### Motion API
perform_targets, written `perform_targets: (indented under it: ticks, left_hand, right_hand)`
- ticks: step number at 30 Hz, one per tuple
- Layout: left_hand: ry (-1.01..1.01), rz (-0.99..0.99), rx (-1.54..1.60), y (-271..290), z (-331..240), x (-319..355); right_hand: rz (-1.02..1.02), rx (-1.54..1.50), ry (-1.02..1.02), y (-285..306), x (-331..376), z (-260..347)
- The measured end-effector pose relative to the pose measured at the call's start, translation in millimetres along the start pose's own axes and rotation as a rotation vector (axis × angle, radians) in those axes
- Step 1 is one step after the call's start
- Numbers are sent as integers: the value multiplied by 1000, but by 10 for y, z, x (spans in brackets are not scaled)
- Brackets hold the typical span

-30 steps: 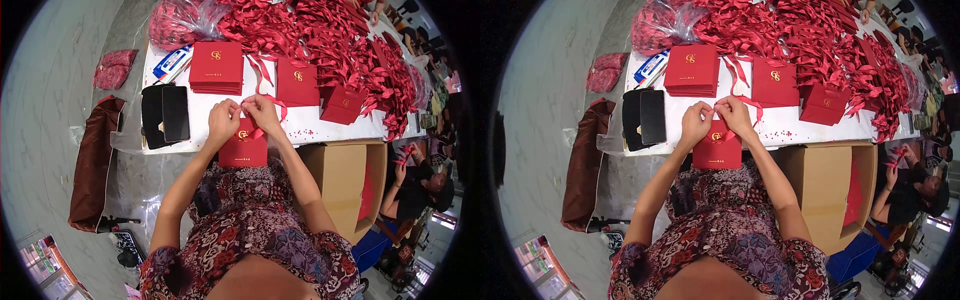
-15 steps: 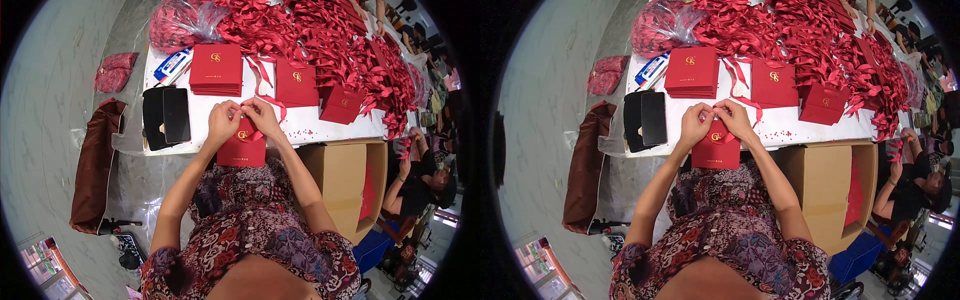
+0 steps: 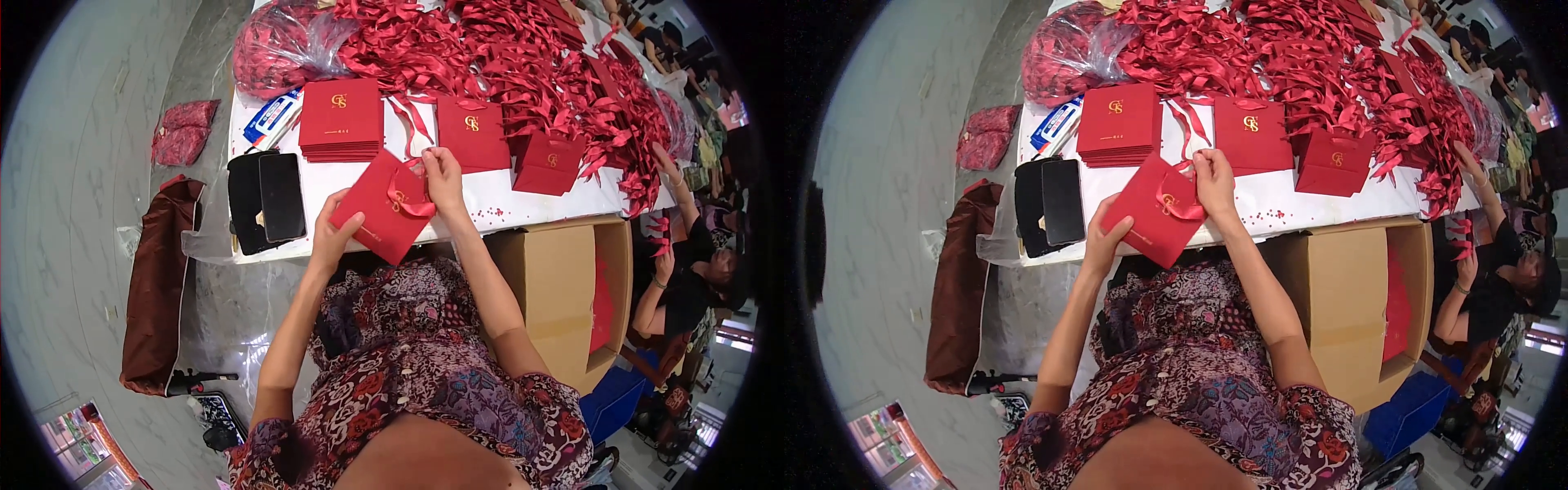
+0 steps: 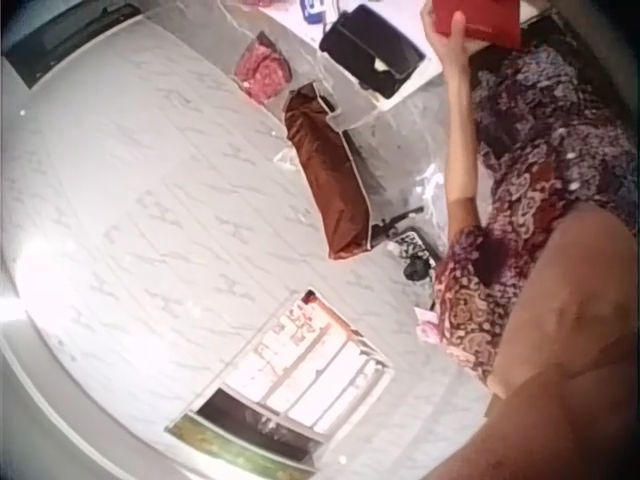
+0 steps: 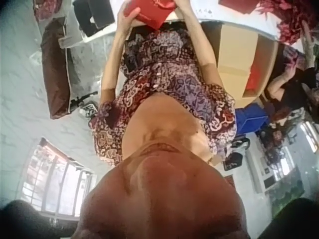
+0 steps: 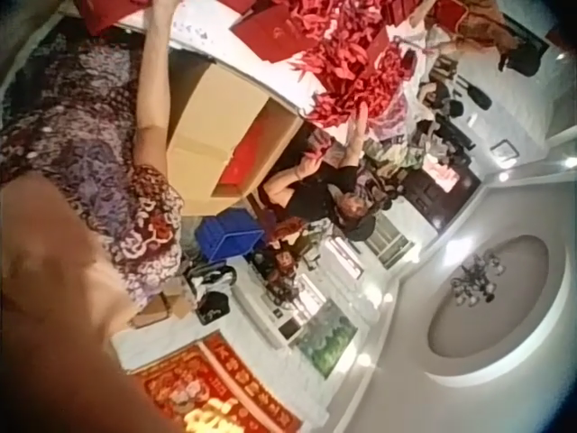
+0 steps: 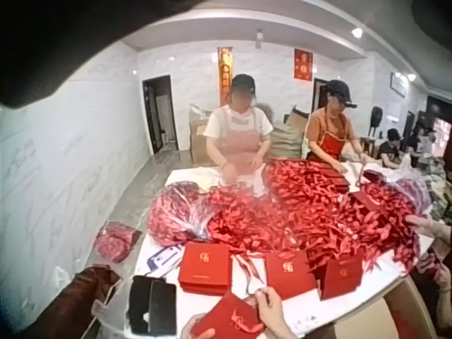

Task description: Tying pink ribbons onto red gift boxes at a workshop table.

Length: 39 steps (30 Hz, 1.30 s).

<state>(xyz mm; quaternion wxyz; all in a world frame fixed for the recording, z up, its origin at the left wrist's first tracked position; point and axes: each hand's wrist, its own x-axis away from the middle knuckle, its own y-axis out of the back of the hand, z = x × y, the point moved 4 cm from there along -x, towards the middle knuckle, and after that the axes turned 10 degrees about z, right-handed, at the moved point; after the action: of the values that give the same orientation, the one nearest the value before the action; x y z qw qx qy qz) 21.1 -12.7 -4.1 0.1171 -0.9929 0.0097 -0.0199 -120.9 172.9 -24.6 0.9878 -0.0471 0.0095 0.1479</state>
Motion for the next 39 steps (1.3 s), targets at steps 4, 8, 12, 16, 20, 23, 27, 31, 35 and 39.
perform_targets:
  ticks: [4, 8, 12, 16, 20, 23, 27, 31, 35, 39]
  left_hand:
    - [68, -117, 138, -122, 36, 173]
    - [129, -153, -32, -280, 39, 281]
    - [83, -148, -96, -316, 1, 446]
    - [85, -182, -117, -221, -233, 445]
    - [-82, -177, -443, -128, -587, 403]
    - [-225, -74, -956, -169, -774, 378]
    - [-203, 20, -1205, -388, -453, 380]
    - [-150, 195, -1350, -599, -133, 351]
    - [-130, 184, -1270, -548, -104, 185]
    - [-246, -7, -1281, -343, -119, -109]
  right_hand:
    - [1, -109, -175, -214, 39, 51]
    - [-49, 11, -97, -24, -136, -63]
    - [-47, -9, -112, 161, -248, 67]
    - [26, -118, -110, 170, -176, 244]
    - [159, 243, 49, 541, -56, 387]
    - [445, 845, 194, 629, 143, 574]
    - [497, 1074, 164, 586, 318, 561]
    - [485, 1080, 201, 534, 341, 585]
    - [339, 717, 375, 542, 404, 835]
    - [311, 168, 184, 587, 526, 1163]
